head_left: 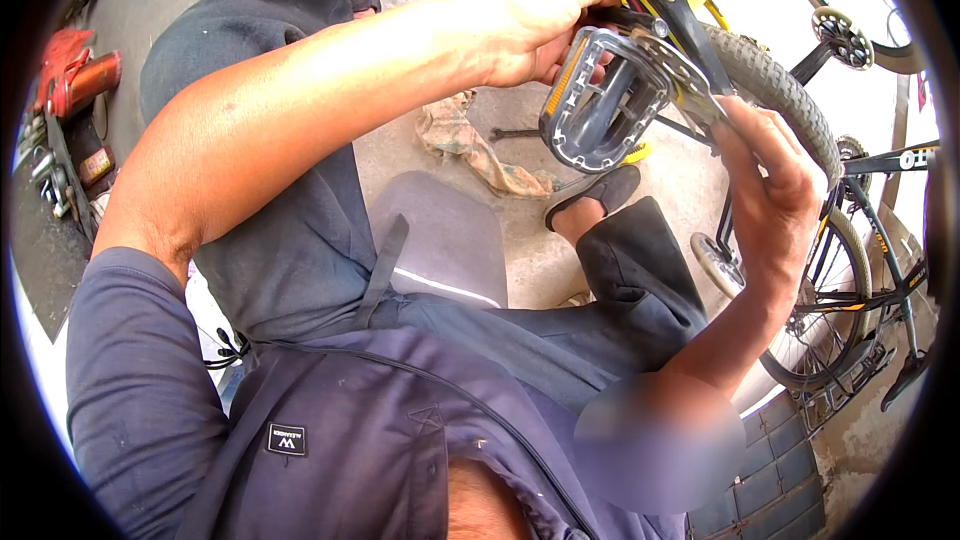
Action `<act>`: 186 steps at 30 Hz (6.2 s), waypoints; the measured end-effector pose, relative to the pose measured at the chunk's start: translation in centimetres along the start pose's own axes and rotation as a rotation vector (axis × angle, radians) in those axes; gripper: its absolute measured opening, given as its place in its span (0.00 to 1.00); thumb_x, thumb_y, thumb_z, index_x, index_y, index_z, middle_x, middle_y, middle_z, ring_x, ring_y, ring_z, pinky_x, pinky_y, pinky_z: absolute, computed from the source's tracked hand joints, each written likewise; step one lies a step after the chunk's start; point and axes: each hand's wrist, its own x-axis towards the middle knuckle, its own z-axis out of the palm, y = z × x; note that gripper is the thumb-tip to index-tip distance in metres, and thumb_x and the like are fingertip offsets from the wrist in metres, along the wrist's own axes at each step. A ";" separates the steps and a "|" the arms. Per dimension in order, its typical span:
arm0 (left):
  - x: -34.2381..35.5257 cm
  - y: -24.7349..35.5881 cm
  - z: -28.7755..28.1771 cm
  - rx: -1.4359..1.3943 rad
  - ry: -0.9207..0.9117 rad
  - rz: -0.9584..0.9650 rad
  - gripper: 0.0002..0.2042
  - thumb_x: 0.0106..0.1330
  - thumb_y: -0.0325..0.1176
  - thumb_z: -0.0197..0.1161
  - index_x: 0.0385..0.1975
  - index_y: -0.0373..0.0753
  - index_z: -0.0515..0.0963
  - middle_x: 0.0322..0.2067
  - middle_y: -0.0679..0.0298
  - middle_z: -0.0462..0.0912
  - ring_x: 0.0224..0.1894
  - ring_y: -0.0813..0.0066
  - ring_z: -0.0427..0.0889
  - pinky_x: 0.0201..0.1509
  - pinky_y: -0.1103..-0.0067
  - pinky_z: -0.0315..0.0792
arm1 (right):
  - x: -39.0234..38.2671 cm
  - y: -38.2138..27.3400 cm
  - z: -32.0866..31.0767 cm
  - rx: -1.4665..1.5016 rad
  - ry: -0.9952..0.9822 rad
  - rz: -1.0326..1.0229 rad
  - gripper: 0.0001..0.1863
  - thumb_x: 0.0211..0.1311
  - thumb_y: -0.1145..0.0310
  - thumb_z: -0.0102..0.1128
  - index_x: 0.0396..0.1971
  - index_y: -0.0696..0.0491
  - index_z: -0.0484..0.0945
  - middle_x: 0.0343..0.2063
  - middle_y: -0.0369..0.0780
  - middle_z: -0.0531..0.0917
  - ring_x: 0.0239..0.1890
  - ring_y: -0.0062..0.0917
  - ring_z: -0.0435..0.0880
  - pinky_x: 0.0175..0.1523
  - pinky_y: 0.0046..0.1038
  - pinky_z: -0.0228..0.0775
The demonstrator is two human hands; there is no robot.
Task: The person uses a wrench to tighten a bolt on a bicycle pedal. They then wipe the pedal and crank area with a cloth and rotate the pedal to check its movement.
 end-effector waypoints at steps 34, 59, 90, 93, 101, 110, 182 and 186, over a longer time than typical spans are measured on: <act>0.7 0.0 -1.1 -0.245 -0.055 -0.044 0.12 0.69 0.37 0.52 0.41 0.36 0.75 0.33 0.62 0.82 0.30 0.76 0.81 0.35 0.75 0.78 | 3.4 2.4 7.0 0.462 -0.155 0.133 0.10 0.62 0.76 0.58 0.42 0.57 0.80 0.22 0.32 0.77 0.25 0.15 0.73 0.34 0.20 0.69; 0.1 -0.1 -1.0 -0.132 -0.018 0.035 0.14 0.67 0.40 0.54 0.43 0.36 0.74 0.34 0.60 0.80 0.33 0.75 0.81 0.39 0.71 0.78 | 0.1 0.2 1.3 0.122 0.118 -0.088 0.13 0.54 0.80 0.64 0.41 0.56 0.81 0.30 0.41 0.84 0.32 0.23 0.82 0.41 0.23 0.72; 1.9 -0.9 -1.6 -0.095 -0.029 0.057 0.12 0.66 0.32 0.55 0.44 0.33 0.75 0.36 0.59 0.81 0.39 0.75 0.81 0.47 0.77 0.78 | -0.1 -1.2 0.4 0.064 0.121 -0.149 0.12 0.51 0.83 0.63 0.38 0.58 0.81 0.25 0.41 0.81 0.26 0.22 0.79 0.35 0.20 0.70; 1.7 -0.8 -1.6 -0.117 -0.021 0.035 0.12 0.66 0.32 0.55 0.44 0.32 0.75 0.36 0.59 0.81 0.39 0.74 0.81 0.47 0.76 0.78 | 0.0 -1.1 0.5 0.072 0.131 -0.161 0.12 0.51 0.83 0.63 0.38 0.58 0.81 0.26 0.41 0.81 0.26 0.23 0.79 0.35 0.20 0.70; 1.7 -0.8 -1.8 -0.112 -0.041 0.026 0.11 0.67 0.31 0.55 0.44 0.33 0.75 0.37 0.59 0.81 0.39 0.74 0.81 0.46 0.76 0.79 | -0.2 -0.3 1.0 0.188 0.140 -0.128 0.12 0.52 0.84 0.63 0.38 0.59 0.81 0.27 0.41 0.82 0.29 0.22 0.79 0.36 0.20 0.70; 2.0 -0.7 -2.0 -0.132 -0.069 -0.020 0.09 0.67 0.30 0.56 0.42 0.33 0.75 0.35 0.62 0.79 0.36 0.77 0.80 0.44 0.79 0.79 | -0.4 1.4 1.2 0.396 0.102 0.014 0.13 0.55 0.83 0.62 0.41 0.58 0.81 0.33 0.40 0.85 0.35 0.18 0.82 0.43 0.19 0.72; 1.3 -0.8 -2.0 -0.010 -0.041 0.023 0.13 0.70 0.35 0.53 0.48 0.35 0.73 0.40 0.61 0.79 0.41 0.77 0.81 0.48 0.76 0.79 | -0.1 -0.9 1.0 -0.006 0.112 -0.093 0.10 0.54 0.79 0.63 0.38 0.56 0.81 0.27 0.42 0.81 0.25 0.26 0.79 0.34 0.23 0.70; 1.3 -0.7 -1.9 -0.018 -0.031 0.009 0.13 0.70 0.35 0.53 0.48 0.35 0.73 0.40 0.61 0.80 0.42 0.77 0.81 0.48 0.76 0.79 | 0.0 -1.3 0.9 -0.022 0.102 -0.092 0.09 0.55 0.78 0.62 0.37 0.57 0.81 0.26 0.41 0.80 0.25 0.28 0.79 0.34 0.23 0.70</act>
